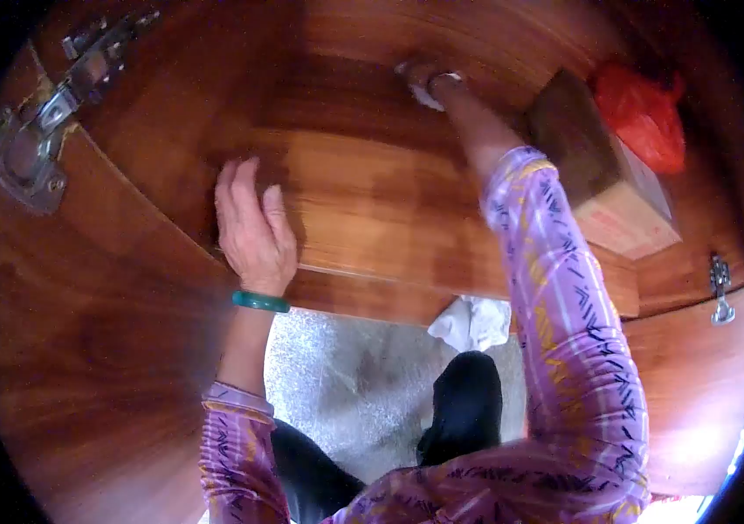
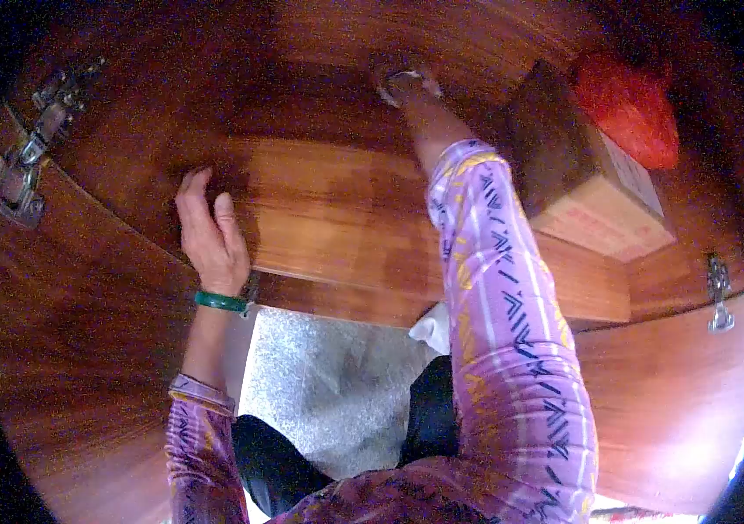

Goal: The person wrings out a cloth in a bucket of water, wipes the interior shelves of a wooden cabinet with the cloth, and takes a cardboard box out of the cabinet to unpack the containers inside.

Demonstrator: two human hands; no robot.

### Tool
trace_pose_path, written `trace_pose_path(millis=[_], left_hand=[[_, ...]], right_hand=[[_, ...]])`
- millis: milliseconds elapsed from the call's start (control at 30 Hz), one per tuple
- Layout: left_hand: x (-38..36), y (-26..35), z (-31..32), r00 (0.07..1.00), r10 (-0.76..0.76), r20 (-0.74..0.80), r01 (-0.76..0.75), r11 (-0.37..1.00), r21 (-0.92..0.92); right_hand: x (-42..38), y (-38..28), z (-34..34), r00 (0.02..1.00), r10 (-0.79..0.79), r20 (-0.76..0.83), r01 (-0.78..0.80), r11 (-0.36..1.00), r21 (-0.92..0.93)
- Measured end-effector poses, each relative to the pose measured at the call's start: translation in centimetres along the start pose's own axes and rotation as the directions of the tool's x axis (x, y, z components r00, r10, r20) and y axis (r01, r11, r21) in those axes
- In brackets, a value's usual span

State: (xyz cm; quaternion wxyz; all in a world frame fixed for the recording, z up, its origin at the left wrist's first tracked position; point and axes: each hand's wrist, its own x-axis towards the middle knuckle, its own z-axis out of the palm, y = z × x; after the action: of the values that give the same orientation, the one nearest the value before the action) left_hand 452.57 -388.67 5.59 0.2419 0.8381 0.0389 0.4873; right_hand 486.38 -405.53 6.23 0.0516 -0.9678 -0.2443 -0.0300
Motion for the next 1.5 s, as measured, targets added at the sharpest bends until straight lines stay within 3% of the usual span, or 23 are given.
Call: trace_pose_path(millis=[133,233,300,400,467,600,633,700,733,800,833,867,900,933,967,1100,1167,1200,1233,1367,1400,1433,1500], left_hand=[[-0.1,0.2,0.3,1.0,-0.024,0.02,0.025,1.0,-0.012],[-0.1,0.1,-0.1,0.999,-0.018,0.039,0.017,1.0,0.017],[0.0,0.4,-0.2,0.997,-0.052,0.048,0.053,0.999,-0.013],[0.0,0.1,-0.2,0.997,-0.043,0.06,0.043,0.999,0.009],[0.1,0.2,-0.1,0.995,-0.063,0.08,0.063,0.998,0.009],[0.2,0.4,-0.1,0.995,-0.071,0.07,0.068,0.997,0.042],[0.0,0.1,-0.3,0.994,-0.078,0.074,0.074,0.996,0.055],[0.1,0.2,-0.3,0.996,-0.057,0.072,0.055,0.998,0.029],[0.0,0.0,-0.2,0.995,-0.059,0.086,0.059,0.998,0.007],[-0.2,0.1,-0.2,0.996,-0.049,0.073,0.05,0.999,-0.017],[-0.2,0.1,-0.3,0.998,-0.03,0.055,0.032,0.999,-0.03],[-0.2,-0.1,-0.4,0.999,-0.004,0.051,0.008,0.997,-0.078],[-0.3,0.1,-0.7,0.998,-0.006,0.058,0.011,0.997,-0.081],[-0.3,0.0,-1.0,0.998,0.04,0.049,-0.034,0.991,-0.13],[-0.2,-0.1,-1.2,0.995,0.088,0.038,-0.08,0.981,-0.175],[-0.4,-0.5,-1.0,1.0,-0.017,0.022,0.023,0.958,-0.285],[-0.4,-0.6,-0.7,1.0,0.006,-0.004,-0.007,0.98,-0.197],[-0.3,-0.7,-0.5,1.0,0.006,0.013,-0.004,0.987,-0.162],[-0.3,-0.7,-0.3,1.0,0.004,0.025,0.0,0.992,-0.129],[-0.1,-0.4,-0.4,0.998,-0.018,0.056,0.023,0.996,-0.089],[0.0,-0.5,-0.4,0.999,0.005,0.042,-0.003,0.998,-0.061],[-0.1,-0.3,-0.3,0.999,0.025,0.043,-0.023,0.999,-0.038],[0.0,-0.1,-0.2,0.999,0.028,0.038,-0.026,0.999,-0.041]], right_hand=[[2.4,-8.7,-0.7,0.997,-0.014,0.076,0.002,0.989,0.151],[-1.5,-12.5,-2.5,0.97,-0.222,-0.096,0.217,0.974,-0.064],[-2.9,-7.9,-3.8,0.944,-0.329,-0.029,0.328,0.923,0.203],[0.3,-5.5,-3.2,0.976,-0.219,-0.005,0.217,0.966,0.143],[0.2,-8.0,-2.9,0.98,-0.147,-0.133,0.127,0.981,-0.149],[1.6,-13.4,-1.1,0.924,-0.165,-0.344,0.097,0.974,-0.206],[1.1,-13.8,-1.5,0.926,-0.171,-0.337,0.108,0.974,-0.198],[-1.4,-13.7,-4.8,0.977,-0.211,0.02,0.201,0.953,0.227],[-0.8,-13.4,-2.7,0.94,-0.332,-0.081,0.323,0.94,-0.105],[-7.0,-14.7,-4.1,0.871,-0.49,-0.018,0.49,0.869,0.066],[-10.1,-15.2,-3.1,0.592,-0.754,-0.286,0.788,0.615,0.011],[-13.9,-16.0,-3.1,0.56,-0.749,-0.353,0.828,0.494,0.265],[-16.9,-16.3,-4.0,0.576,-0.804,-0.148,0.817,0.57,0.086],[-20.4,-16.5,-3.8,0.626,-0.739,-0.249,0.777,0.562,0.284],[-22.8,-16.1,-5.1,0.554,-0.814,-0.175,0.82,0.499,0.279],[-15.3,-13.4,-2.6,0.46,-0.772,-0.44,0.888,0.382,0.258],[-9.0,-11.3,-2.9,0.532,-0.735,-0.421,0.835,0.537,0.118],[-5.6,-10.8,-2.7,0.817,-0.528,-0.232,0.548,0.836,0.023],[-3.2,-10.6,-2.6,0.977,-0.197,-0.083,0.183,0.972,-0.149],[-3.8,-14.6,-2.7,0.969,-0.178,0.171,0.216,0.946,-0.241],[-6.4,-15.5,-1.0,0.924,-0.361,-0.128,0.332,0.921,-0.203],[-8.1,-15.4,0.2,0.775,-0.485,-0.406,0.443,0.874,-0.198],[-6.4,-14.4,-0.7,0.87,-0.411,-0.273,0.393,0.912,-0.12]])
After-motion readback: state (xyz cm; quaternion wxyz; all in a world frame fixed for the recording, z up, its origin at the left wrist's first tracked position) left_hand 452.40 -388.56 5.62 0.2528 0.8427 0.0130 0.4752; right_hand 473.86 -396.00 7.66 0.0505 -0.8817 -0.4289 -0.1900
